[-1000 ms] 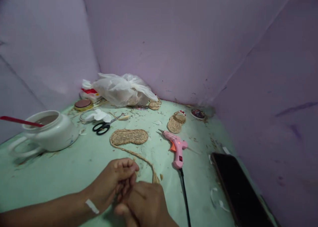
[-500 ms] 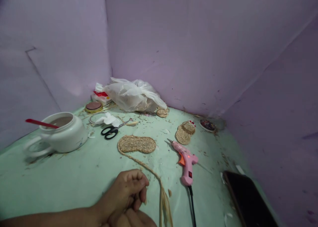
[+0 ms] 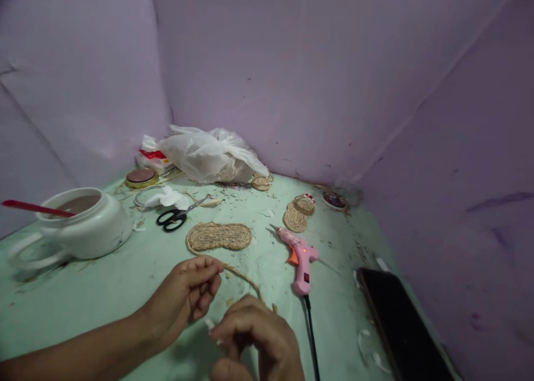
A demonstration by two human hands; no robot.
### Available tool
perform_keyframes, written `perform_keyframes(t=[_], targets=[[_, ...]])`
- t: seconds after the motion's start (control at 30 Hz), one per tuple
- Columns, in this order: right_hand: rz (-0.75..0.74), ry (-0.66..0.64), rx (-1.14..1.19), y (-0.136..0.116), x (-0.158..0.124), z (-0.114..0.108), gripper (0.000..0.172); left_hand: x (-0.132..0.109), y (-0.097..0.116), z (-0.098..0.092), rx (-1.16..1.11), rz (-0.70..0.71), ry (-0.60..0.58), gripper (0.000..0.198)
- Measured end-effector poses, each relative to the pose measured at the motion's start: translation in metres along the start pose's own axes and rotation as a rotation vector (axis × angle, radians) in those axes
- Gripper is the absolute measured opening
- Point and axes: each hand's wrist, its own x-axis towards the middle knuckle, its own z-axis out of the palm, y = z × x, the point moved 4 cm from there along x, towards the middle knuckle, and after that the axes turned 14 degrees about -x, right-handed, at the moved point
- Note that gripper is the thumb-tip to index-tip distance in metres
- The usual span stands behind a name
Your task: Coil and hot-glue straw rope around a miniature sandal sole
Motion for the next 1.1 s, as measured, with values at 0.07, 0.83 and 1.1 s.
perform_keyframes(t=[0.07, 0.83, 1.1], targets=[[0.025, -0.032, 0.057, -0.001, 0.005, 0.001, 0.021, 0.005, -0.002, 0.007, 0.042, 0.0, -0.013, 0.012], [0.334, 0.279, -0.701, 0.025, 0.007, -0.066, 0.017, -0.005, 0.015, 0.002, 0.423, 0.126, -0.003, 0.019], [0.538, -0.179, -0.741, 0.051, -0.008, -0.036, 0.017, -0.01, -0.003, 0.0, 0.626, 0.036, -0.068, 0.026]])
